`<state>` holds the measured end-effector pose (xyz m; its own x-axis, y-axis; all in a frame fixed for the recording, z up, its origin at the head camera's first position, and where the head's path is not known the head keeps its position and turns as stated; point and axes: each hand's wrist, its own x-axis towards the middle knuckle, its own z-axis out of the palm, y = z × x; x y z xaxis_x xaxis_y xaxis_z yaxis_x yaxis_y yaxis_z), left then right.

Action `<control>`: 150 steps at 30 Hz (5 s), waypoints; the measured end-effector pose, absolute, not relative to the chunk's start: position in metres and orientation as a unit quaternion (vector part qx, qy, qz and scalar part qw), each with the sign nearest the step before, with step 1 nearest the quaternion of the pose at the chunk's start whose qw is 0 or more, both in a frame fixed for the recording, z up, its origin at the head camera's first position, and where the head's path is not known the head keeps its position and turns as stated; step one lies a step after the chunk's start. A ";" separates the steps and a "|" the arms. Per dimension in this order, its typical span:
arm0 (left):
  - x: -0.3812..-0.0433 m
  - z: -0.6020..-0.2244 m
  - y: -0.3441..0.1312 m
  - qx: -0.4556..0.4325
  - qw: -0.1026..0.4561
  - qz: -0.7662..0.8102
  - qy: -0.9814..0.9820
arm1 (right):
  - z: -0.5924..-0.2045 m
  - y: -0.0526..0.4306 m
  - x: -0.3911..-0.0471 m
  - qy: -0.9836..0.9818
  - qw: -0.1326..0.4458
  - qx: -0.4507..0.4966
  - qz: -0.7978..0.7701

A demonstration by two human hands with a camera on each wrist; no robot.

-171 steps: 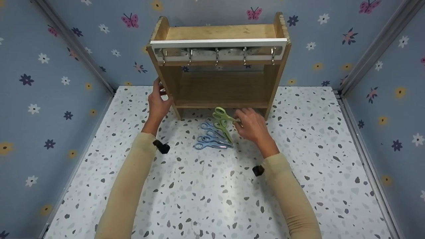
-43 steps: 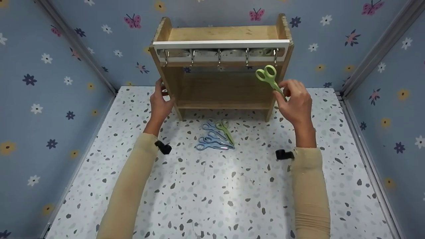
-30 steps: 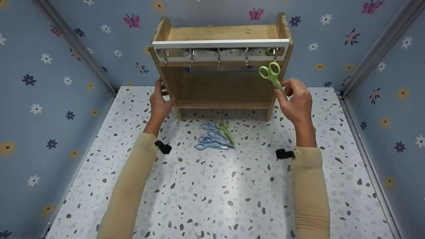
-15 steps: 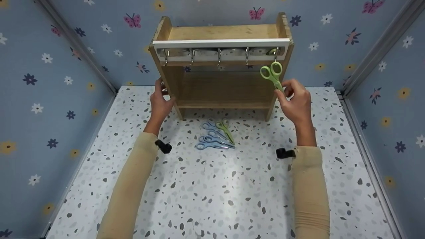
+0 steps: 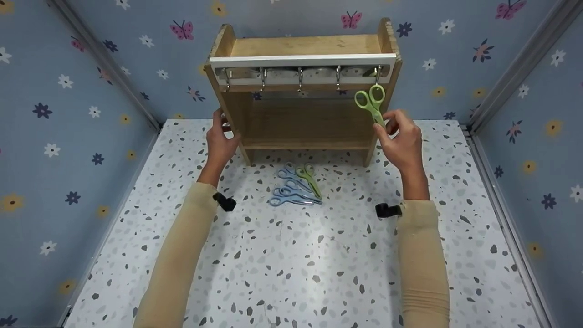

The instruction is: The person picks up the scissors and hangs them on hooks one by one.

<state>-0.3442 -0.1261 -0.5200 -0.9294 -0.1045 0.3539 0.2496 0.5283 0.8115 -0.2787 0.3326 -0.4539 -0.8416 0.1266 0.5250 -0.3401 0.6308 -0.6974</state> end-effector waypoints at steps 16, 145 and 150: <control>-0.343 -0.518 -0.126 -0.043 0.181 -0.482 -0.856 | -0.467 0.329 -0.278 -0.868 0.264 0.072 0.415; -0.341 -0.520 -0.127 -0.035 0.166 -0.502 -0.848 | -0.553 0.271 -0.279 -0.944 0.076 0.108 0.301; -0.342 -0.521 -0.127 -0.044 0.173 -0.499 -0.848 | -0.553 0.265 -0.279 -0.947 0.064 0.111 0.295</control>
<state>-0.3417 -0.1274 -0.5208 -0.9367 -0.0985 0.3360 0.2461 0.4975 0.8318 -0.2789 0.2652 -0.5534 -0.9673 -0.1728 0.1859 -0.2478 0.8018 -0.5438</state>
